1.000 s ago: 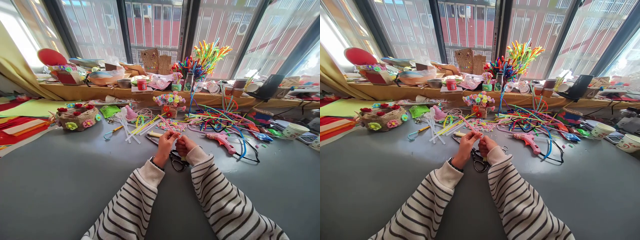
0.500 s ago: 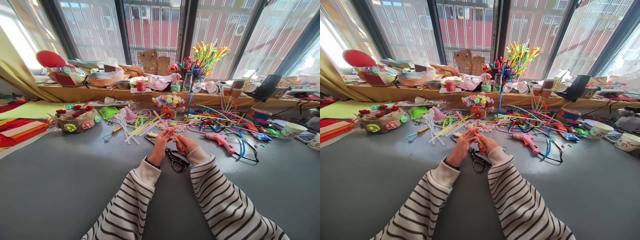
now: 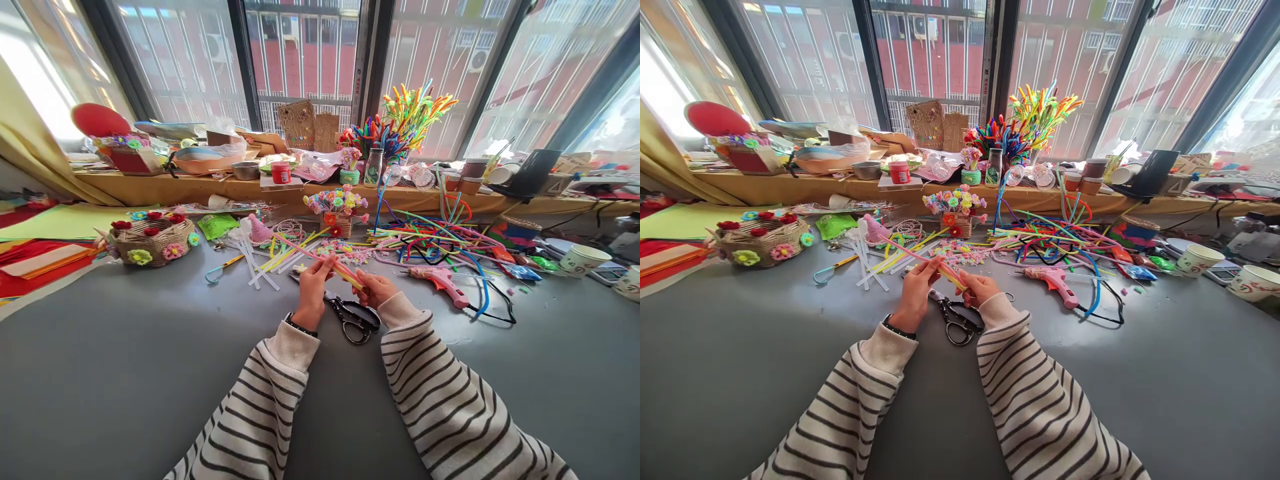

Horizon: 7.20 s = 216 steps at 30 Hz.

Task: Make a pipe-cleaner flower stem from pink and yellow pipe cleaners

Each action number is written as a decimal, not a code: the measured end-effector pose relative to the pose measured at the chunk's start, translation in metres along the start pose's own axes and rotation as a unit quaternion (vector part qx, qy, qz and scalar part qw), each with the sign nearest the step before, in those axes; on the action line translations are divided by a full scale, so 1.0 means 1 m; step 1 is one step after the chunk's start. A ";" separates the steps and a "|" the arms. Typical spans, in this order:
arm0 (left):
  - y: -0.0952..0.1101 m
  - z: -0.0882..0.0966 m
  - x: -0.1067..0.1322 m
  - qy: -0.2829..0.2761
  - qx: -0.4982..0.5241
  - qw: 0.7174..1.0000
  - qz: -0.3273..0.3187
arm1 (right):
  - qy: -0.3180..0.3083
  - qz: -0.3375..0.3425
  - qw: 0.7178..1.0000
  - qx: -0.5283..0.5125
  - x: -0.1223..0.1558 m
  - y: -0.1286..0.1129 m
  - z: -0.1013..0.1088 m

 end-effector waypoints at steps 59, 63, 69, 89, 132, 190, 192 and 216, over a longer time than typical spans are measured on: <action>0.002 -0.013 0.010 -0.331 -0.273 0.902 -0.050 | 0.280 0.213 0.923 -0.153 0.006 -0.013 0.023; -0.002 -0.013 0.010 -0.337 -0.307 0.887 -0.079 | 0.283 0.203 0.920 -0.180 0.004 -0.012 0.025; -0.003 -0.007 0.005 -0.280 -0.352 0.884 -0.131 | 0.275 0.197 0.921 -0.194 0.001 -0.010 0.028; -0.003 -0.008 0.006 -0.286 -0.259 0.922 -0.035 | 0.204 0.172 0.963 -0.046 -0.003 -0.005 0.015; 0.009 0.028 -0.018 0.045 0.009 0.998 -0.032 | 0.030 0.058 0.709 0.702 0.039 -0.002 -0.022; 0.020 0.012 -0.005 -0.087 -0.145 0.978 -0.119 | -0.093 0.035 0.980 0.170 0.059 0.008 0.006; 0.019 0.012 -0.005 -0.084 -0.169 0.973 -0.135 | -0.080 0.032 0.981 0.172 0.059 0.008 0.004; 0.019 0.000 0.007 -0.091 -0.397 0.874 -0.266 | -0.152 0.049 0.977 0.138 0.058 0.014 0.001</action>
Point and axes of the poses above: each hand's wrist, its own x-axis away from the middle knuckle, its own z-axis out of the back of the hand, y = z × x, the point moved 3 cm from there along -x, towards the middle knuckle
